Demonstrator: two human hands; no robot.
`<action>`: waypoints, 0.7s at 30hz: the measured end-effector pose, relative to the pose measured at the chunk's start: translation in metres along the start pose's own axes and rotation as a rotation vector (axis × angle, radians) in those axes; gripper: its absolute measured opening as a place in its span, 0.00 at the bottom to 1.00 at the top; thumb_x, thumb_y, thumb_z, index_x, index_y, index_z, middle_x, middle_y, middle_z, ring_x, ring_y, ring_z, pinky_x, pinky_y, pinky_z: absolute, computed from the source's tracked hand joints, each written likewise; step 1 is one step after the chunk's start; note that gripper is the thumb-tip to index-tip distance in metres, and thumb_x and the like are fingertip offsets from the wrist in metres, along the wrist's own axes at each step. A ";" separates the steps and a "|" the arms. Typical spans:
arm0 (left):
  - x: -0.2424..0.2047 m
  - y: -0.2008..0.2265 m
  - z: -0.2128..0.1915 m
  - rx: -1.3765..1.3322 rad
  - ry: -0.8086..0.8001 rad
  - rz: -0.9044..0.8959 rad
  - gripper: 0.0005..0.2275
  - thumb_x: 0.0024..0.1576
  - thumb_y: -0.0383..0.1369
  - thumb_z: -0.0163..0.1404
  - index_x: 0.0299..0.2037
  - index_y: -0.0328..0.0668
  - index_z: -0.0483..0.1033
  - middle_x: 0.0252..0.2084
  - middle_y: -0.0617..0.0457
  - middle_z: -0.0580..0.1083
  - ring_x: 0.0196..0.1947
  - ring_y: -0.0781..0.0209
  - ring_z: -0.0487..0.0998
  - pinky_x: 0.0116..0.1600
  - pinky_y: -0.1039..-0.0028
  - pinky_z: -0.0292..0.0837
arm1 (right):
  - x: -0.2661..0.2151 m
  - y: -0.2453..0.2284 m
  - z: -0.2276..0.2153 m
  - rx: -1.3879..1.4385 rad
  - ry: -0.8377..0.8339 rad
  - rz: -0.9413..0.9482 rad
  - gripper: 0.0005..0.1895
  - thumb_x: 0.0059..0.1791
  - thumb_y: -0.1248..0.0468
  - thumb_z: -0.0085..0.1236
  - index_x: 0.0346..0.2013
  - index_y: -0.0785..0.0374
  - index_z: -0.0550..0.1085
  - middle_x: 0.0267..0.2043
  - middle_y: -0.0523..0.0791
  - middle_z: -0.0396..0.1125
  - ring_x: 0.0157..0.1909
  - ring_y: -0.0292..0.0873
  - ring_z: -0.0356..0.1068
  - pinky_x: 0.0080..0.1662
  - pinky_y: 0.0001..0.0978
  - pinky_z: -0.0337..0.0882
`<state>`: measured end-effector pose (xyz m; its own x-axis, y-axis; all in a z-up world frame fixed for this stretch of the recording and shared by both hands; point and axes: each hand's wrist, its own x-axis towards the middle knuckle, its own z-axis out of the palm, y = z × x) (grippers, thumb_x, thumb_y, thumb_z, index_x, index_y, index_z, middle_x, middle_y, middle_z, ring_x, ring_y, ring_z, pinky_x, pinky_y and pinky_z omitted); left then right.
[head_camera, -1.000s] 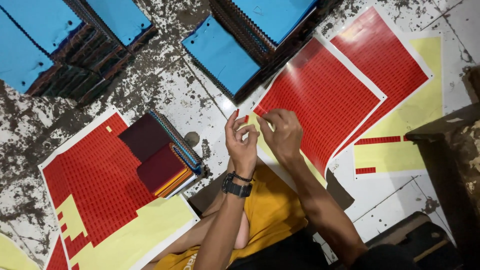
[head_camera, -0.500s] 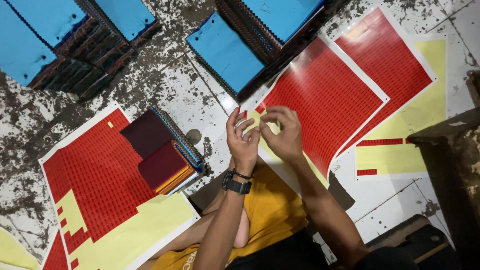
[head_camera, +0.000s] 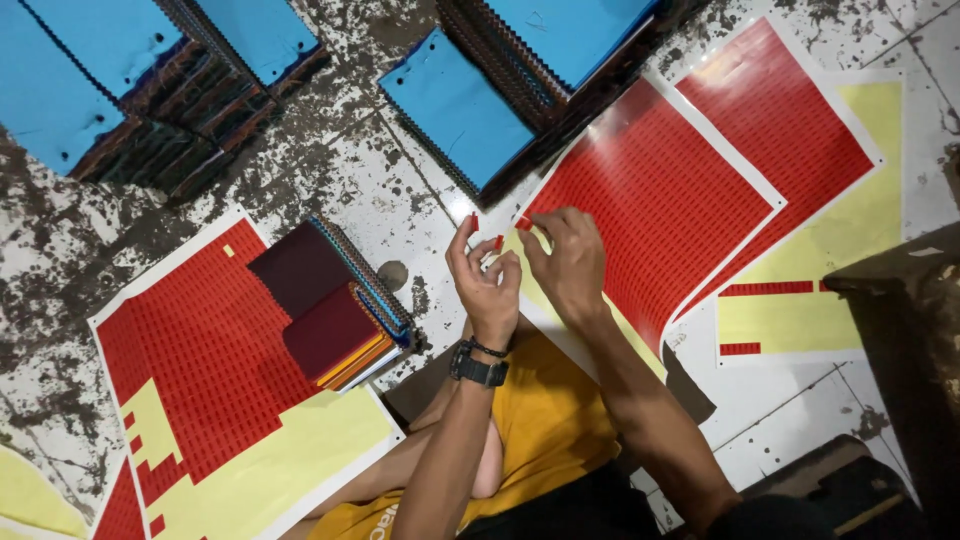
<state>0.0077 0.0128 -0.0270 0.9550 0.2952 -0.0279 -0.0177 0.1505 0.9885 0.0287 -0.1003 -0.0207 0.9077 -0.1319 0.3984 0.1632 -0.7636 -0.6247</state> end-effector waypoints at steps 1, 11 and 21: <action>0.001 0.001 -0.001 0.001 0.003 0.002 0.35 0.51 0.17 0.53 0.71 0.44 0.58 0.64 0.45 0.58 0.51 0.57 0.72 0.52 0.66 0.82 | 0.000 0.001 0.003 0.003 -0.001 -0.002 0.10 0.43 0.63 0.71 0.37 0.62 0.82 0.33 0.47 0.69 0.35 0.51 0.71 0.39 0.42 0.72; 0.005 -0.012 -0.005 -0.145 -0.005 0.011 0.37 0.48 0.15 0.55 0.70 0.41 0.58 0.68 0.46 0.55 0.56 0.55 0.69 0.57 0.62 0.80 | -0.012 -0.006 -0.004 0.222 -0.055 0.079 0.11 0.39 0.68 0.64 0.33 0.50 0.82 0.47 0.43 0.71 0.49 0.50 0.69 0.49 0.42 0.68; 0.008 -0.018 -0.010 -0.268 0.003 -0.020 0.37 0.47 0.14 0.56 0.69 0.39 0.59 0.68 0.46 0.58 0.53 0.60 0.71 0.50 0.76 0.84 | 0.009 -0.020 -0.018 0.204 -0.074 0.169 0.20 0.45 0.60 0.69 0.48 0.67 0.78 0.39 0.52 0.69 0.39 0.54 0.71 0.42 0.43 0.72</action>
<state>0.0132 0.0218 -0.0465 0.9552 0.2921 -0.0477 -0.0768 0.4005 0.9131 0.0264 -0.0971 0.0072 0.9533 -0.1940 0.2316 0.0750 -0.5904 -0.8036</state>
